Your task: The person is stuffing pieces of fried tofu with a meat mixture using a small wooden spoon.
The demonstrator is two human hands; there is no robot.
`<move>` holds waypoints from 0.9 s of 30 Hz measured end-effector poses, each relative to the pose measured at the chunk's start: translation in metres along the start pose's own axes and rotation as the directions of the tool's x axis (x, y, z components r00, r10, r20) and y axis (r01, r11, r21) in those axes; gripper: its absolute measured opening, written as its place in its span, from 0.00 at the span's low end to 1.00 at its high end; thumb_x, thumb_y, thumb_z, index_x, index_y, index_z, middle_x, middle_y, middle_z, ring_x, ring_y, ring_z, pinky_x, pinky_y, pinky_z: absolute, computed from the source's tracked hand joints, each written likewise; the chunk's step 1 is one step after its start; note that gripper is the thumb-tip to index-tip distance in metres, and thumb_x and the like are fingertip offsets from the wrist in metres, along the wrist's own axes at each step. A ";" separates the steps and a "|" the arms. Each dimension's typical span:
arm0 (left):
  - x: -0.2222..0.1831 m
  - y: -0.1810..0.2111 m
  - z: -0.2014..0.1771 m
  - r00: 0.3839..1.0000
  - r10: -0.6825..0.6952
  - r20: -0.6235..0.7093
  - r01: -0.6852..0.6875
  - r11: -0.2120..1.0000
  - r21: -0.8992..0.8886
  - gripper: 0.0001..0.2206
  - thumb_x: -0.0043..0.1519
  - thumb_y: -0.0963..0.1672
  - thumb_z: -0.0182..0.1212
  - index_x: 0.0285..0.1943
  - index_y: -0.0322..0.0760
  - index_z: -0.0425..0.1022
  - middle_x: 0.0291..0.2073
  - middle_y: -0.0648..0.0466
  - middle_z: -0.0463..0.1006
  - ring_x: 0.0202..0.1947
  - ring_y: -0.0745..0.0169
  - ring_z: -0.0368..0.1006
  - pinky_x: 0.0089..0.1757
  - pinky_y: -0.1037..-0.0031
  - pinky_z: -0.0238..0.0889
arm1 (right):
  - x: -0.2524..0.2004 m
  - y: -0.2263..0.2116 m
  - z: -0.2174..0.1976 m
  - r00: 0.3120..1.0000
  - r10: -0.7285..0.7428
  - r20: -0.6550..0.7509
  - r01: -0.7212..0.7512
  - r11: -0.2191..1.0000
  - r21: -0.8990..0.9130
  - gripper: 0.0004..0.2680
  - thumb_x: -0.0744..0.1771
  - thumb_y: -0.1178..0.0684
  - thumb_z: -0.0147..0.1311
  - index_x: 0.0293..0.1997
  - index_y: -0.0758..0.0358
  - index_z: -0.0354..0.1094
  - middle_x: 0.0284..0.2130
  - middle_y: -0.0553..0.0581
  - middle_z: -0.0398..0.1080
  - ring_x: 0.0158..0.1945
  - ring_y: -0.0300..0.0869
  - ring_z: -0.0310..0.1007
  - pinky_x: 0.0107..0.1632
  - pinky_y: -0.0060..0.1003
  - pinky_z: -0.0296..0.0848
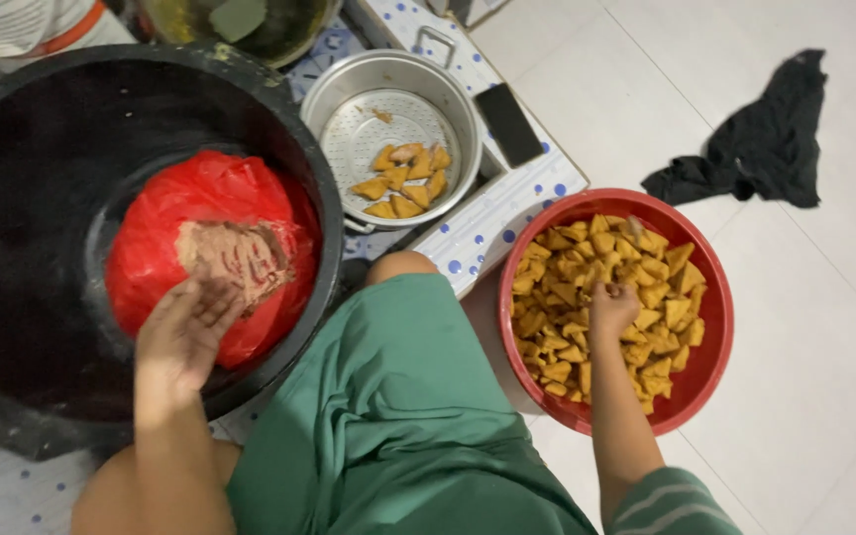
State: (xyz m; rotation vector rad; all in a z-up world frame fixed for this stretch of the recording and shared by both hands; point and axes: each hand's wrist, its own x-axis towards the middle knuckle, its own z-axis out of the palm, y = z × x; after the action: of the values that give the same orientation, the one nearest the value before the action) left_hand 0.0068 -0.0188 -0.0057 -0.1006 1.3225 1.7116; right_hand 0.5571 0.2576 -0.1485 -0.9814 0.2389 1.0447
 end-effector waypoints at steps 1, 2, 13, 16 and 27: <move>0.014 -0.013 -0.013 0.999 0.034 0.032 -0.033 0.999 -0.023 0.07 0.67 0.43 0.60 0.50 0.38 0.75 0.43 0.45 0.79 0.52 0.44 0.77 0.61 0.46 0.66 | 0.003 0.004 -0.009 0.937 -0.244 0.250 0.347 0.739 -0.578 0.14 0.64 0.66 0.49 0.31 0.55 0.42 0.22 0.48 0.45 0.29 0.40 0.43 0.36 0.42 0.52; 0.027 -0.025 -0.029 0.996 0.068 0.059 -0.066 0.997 -0.046 0.03 0.67 0.43 0.62 0.44 0.40 0.75 0.42 0.42 0.80 0.52 0.38 0.78 0.61 0.38 0.63 | 0.005 0.009 -0.019 0.778 -0.252 0.575 0.612 0.098 -0.785 0.14 0.60 0.60 0.61 0.24 0.51 0.52 0.16 0.46 0.58 0.25 0.40 0.61 0.32 0.34 0.63; -0.010 -0.058 0.048 0.959 0.121 0.256 -0.200 0.929 0.311 0.16 0.62 0.43 0.67 0.58 0.30 0.77 0.48 0.33 0.79 0.50 0.38 0.78 0.48 0.50 0.74 | -0.214 0.140 0.051 0.513 0.573 0.639 0.147 0.675 -0.723 0.13 0.65 0.63 0.62 0.29 0.54 0.55 0.20 0.47 0.63 0.25 0.41 0.76 0.24 0.40 0.80; -0.028 -0.051 0.073 0.930 0.178 0.322 -0.272 0.922 0.276 0.25 0.58 0.45 0.72 0.62 0.26 0.74 0.51 0.31 0.76 0.52 0.38 0.75 0.48 0.52 0.74 | -0.293 0.160 0.060 0.359 0.722 0.591 0.024 0.626 -0.779 0.13 0.65 0.64 0.61 0.28 0.56 0.55 0.21 0.53 0.69 0.27 0.47 0.80 0.24 0.43 0.82; -0.006 -0.050 0.045 0.805 0.517 0.291 -0.580 0.788 0.207 0.19 0.53 0.41 0.78 0.54 0.34 0.81 0.41 0.51 0.84 0.42 0.68 0.77 0.45 0.71 0.74 | -0.337 0.207 0.055 0.341 0.792 0.506 0.157 0.483 -0.862 0.14 0.67 0.59 0.62 0.28 0.56 0.53 0.22 0.65 0.75 0.26 0.54 0.81 0.24 0.48 0.81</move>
State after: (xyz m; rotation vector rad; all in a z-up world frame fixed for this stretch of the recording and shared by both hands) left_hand 0.0653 0.0122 -0.0199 0.6994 1.5057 1.9070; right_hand 0.1992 0.1223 -0.0344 -1.0011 -1.1669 2.1322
